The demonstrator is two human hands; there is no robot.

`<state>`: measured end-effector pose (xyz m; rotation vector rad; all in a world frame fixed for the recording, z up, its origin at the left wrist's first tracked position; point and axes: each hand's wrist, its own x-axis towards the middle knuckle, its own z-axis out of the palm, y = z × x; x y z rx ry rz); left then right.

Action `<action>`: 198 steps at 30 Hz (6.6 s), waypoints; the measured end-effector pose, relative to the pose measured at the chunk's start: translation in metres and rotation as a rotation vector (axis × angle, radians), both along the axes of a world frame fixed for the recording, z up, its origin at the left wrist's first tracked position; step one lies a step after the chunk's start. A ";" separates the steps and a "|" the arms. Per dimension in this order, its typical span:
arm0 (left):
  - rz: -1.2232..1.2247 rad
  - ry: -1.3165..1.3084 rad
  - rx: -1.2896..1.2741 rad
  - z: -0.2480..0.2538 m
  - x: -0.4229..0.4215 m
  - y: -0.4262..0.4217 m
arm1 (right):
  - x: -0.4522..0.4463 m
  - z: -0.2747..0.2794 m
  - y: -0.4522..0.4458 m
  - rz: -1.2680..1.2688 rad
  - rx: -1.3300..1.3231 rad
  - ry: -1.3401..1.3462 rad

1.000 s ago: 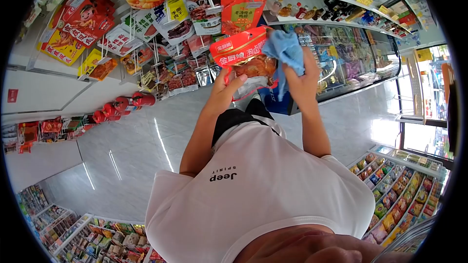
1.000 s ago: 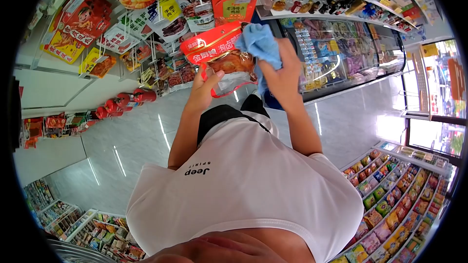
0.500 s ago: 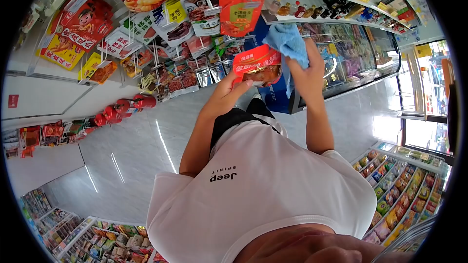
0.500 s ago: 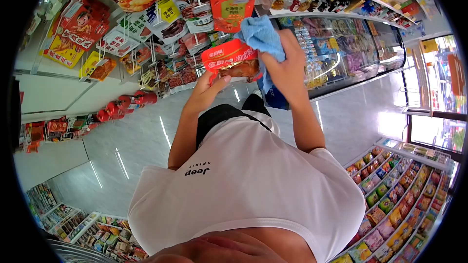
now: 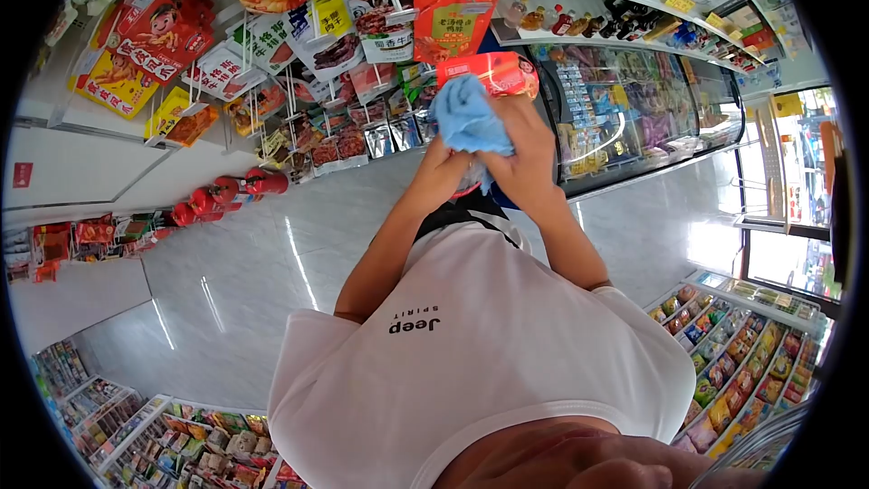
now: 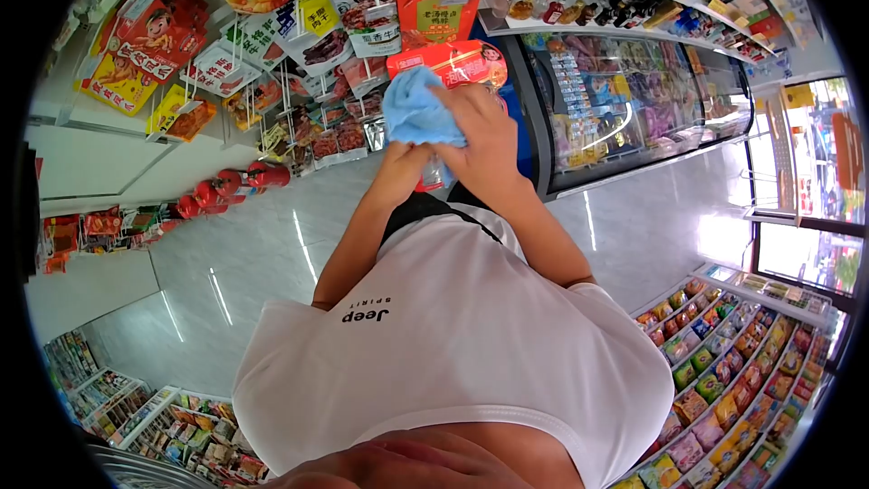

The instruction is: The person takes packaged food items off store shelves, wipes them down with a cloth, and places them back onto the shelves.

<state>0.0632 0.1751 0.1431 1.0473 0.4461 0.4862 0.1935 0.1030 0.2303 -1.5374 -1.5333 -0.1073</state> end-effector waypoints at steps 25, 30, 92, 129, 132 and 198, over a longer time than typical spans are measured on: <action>0.310 -0.646 -0.534 0.041 0.008 0.008 | 0.009 -0.047 -0.035 -0.079 -0.218 0.072; 0.302 -0.623 -0.559 0.033 -0.001 0.015 | -0.001 -0.053 -0.045 0.092 -0.188 -0.045; 0.574 -0.027 0.962 0.054 0.001 -0.002 | 0.007 -0.070 -0.048 0.366 -0.118 2.009; 0.240 -0.154 0.385 0.040 -0.006 -0.009 | 0.056 -0.011 -0.023 -0.269 -0.013 0.038; 0.314 -0.153 0.574 0.040 -0.003 -0.004 | 0.045 -0.005 -0.028 -0.179 -0.052 -0.032; 0.562 -0.486 -0.261 0.021 0.010 0.003 | 0.006 -0.019 -0.031 0.265 -0.368 -0.173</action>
